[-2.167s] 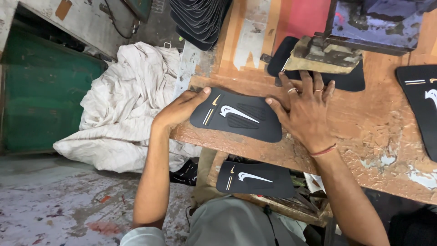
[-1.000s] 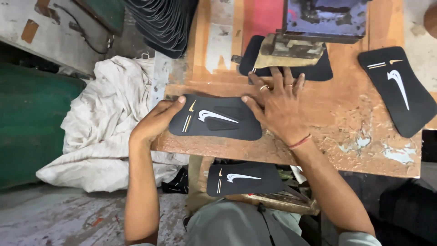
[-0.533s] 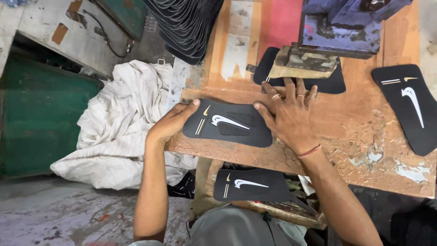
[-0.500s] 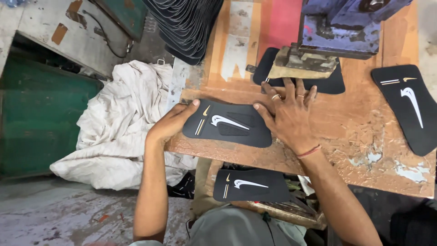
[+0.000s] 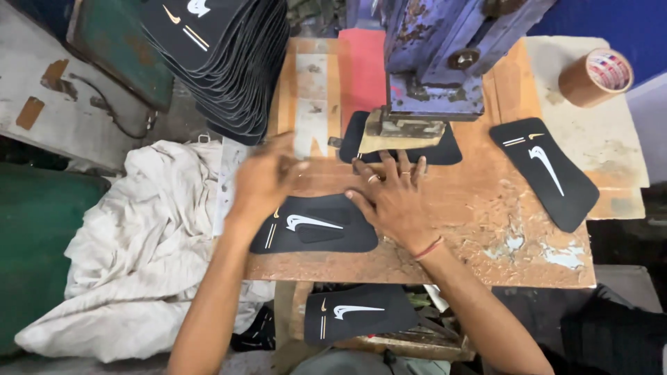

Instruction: The person uses a hydraulic press to stamp or emboss a logo onto black shoe insoles. They pick up insoles from a stack, place them under the press, operate the lever, and then move the finished insoles to a separate pile on the table.

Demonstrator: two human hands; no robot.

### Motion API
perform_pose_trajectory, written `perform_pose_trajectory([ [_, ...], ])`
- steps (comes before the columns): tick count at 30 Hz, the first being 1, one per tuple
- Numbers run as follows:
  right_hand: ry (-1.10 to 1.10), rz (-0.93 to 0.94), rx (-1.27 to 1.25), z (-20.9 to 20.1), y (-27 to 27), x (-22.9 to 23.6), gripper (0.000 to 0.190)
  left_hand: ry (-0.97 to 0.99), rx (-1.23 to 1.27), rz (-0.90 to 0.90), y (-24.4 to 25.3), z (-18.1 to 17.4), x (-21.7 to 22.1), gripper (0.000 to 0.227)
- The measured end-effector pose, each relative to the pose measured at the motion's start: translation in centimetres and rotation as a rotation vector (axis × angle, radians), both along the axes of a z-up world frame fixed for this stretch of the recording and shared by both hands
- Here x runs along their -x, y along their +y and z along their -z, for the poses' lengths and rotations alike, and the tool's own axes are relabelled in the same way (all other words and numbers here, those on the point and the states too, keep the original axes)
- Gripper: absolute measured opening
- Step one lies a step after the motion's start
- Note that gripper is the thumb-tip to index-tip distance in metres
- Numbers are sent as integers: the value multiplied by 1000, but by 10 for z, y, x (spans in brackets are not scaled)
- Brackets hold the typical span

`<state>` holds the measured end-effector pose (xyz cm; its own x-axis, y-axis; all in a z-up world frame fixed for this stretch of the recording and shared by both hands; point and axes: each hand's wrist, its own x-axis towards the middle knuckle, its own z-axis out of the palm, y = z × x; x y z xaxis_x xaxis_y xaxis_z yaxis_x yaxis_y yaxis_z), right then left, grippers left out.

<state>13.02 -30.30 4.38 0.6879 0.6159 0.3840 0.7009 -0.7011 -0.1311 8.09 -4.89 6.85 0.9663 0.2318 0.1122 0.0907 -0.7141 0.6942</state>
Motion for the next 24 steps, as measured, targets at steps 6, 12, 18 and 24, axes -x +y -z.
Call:
perform_pose_trajectory([
  [6, 10, 7, 12, 2, 2, -1, 56, -281, -196, 160, -18, 34, -53, 37],
  [12, 11, 0, 10, 4, 3, -1, 57, -221, -128, 146, -22, 29, -55, 26],
  [18, 25, 5, 15, 4, 2, 0, 57, -265, -118, 112, -31, 41, -55, 16],
  [24, 27, 15, 13, 6, 2, -1, 56, -298, -199, 86, -38, 47, -54, 18],
])
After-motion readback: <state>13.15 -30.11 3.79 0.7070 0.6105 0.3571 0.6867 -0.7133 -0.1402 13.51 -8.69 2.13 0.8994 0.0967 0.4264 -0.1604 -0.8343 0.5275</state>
